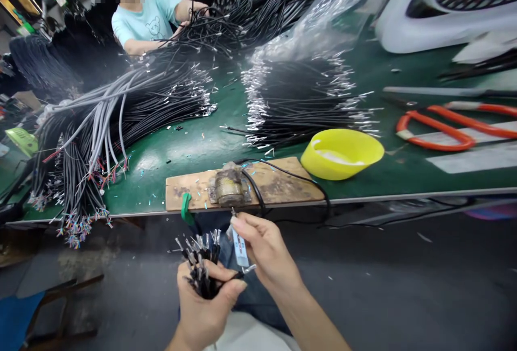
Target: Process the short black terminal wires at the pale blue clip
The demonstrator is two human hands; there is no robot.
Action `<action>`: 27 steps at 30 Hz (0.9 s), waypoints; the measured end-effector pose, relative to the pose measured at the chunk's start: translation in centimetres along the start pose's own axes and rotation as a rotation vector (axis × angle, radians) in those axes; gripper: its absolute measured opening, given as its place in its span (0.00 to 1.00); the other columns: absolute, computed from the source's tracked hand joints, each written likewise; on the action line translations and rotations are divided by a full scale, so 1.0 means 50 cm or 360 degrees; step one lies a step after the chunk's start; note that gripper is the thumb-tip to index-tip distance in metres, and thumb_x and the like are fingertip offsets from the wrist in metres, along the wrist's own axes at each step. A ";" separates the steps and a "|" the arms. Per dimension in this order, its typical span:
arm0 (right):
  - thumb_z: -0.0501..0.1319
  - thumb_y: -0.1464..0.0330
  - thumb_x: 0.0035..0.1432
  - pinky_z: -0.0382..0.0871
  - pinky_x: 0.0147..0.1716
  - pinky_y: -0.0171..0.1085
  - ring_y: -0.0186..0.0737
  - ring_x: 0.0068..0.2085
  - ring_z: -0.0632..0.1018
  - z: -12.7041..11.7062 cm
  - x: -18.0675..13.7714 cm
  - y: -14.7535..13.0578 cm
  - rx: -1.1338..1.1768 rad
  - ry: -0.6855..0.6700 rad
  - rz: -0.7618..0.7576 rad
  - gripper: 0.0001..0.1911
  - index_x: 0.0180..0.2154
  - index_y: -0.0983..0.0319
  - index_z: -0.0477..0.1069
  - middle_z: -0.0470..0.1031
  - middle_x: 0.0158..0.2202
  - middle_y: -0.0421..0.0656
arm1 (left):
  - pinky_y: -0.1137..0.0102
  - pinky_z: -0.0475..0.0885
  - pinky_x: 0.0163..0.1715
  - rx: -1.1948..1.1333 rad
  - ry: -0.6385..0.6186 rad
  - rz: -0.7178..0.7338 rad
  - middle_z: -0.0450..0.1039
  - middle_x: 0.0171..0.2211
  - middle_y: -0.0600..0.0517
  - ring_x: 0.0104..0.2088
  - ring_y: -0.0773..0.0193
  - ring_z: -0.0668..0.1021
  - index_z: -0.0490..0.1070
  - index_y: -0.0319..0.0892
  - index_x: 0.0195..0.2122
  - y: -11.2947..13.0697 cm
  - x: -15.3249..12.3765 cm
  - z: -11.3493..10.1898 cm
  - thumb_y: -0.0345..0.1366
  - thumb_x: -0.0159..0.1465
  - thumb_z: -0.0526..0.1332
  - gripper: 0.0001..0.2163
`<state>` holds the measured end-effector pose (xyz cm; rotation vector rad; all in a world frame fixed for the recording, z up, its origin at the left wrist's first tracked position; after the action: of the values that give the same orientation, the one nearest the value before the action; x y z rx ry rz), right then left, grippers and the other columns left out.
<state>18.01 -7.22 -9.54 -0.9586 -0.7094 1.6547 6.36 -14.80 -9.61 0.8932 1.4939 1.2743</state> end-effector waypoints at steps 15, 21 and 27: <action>0.63 0.51 0.46 0.53 0.17 0.33 0.32 0.18 0.59 -0.098 -0.043 0.025 -0.0350 0.0297 -0.0207 0.25 0.12 0.59 0.57 0.56 0.14 0.35 | 0.61 0.72 0.34 0.0414 -0.0236 0.0028 0.79 0.23 0.48 0.27 0.53 0.77 0.81 0.47 0.25 0.000 -0.020 -0.004 0.40 0.49 0.67 0.05; 0.60 0.66 0.54 0.59 0.19 0.34 0.35 0.20 0.64 -0.082 -0.118 -0.008 -0.0916 0.0244 -0.0746 0.15 0.18 0.59 0.64 0.62 0.17 0.37 | 0.65 0.71 0.32 0.0568 -0.0340 -0.0053 0.78 0.25 0.48 0.27 0.56 0.77 0.81 0.46 0.34 -0.027 -0.029 0.000 0.39 0.58 0.59 0.11; 0.62 0.72 0.53 0.67 0.31 0.38 0.38 0.25 0.73 -0.003 -0.146 -0.025 -0.1143 -0.0187 -0.1202 0.03 0.28 0.58 0.71 0.73 0.23 0.39 | 0.68 0.68 0.26 0.0591 -0.0461 -0.0053 0.72 0.18 0.50 0.23 0.57 0.74 0.79 0.40 0.21 -0.044 -0.040 0.030 0.35 0.55 0.61 0.10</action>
<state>19.68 -13.88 -6.82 -0.9014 -1.5805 0.7824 8.46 -16.65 -11.37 1.2309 1.5245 0.8115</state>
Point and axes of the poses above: each hand's wrist, its own x-axis towards the middle knuckle, its own z-axis out of the palm, y = z × x, the point moved 7 cm from there along x, towards the middle knuckle
